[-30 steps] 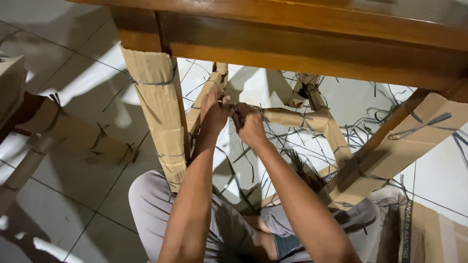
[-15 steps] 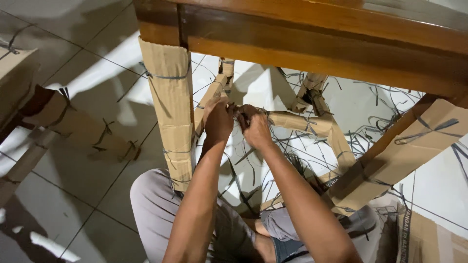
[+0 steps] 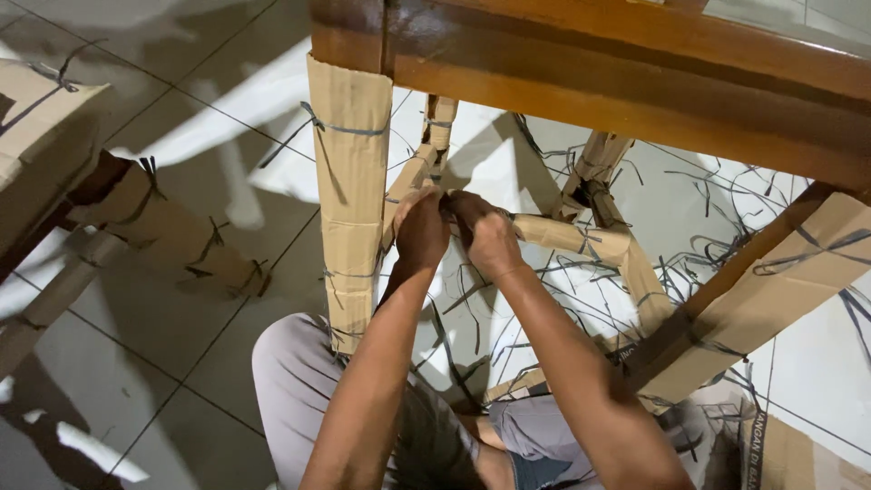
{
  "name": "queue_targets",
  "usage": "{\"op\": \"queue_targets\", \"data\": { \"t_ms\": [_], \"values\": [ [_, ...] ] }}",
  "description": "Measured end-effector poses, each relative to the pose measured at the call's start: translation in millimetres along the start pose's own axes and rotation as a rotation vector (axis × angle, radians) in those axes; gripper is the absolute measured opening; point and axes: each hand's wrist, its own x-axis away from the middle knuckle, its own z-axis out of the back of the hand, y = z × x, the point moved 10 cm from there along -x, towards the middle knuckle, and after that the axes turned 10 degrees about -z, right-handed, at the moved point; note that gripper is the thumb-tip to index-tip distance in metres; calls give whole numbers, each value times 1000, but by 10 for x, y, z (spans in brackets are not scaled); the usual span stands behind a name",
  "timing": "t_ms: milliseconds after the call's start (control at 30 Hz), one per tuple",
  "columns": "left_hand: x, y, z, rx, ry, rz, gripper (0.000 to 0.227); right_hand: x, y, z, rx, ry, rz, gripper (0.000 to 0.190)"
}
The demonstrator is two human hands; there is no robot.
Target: Unwrapping a wooden stool by removing cardboard protectors and plastic ties.
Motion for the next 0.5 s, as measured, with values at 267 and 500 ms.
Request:
{"op": "queue_targets", "data": {
  "t_ms": [267,500],
  "values": [
    [18,174,285,-6,81,-66,11,-431,716,-401,-424,198,-159,36],
    [70,236,507,58,116,4,25,27,-507,955,-574,409,215,14]
  ]
}}
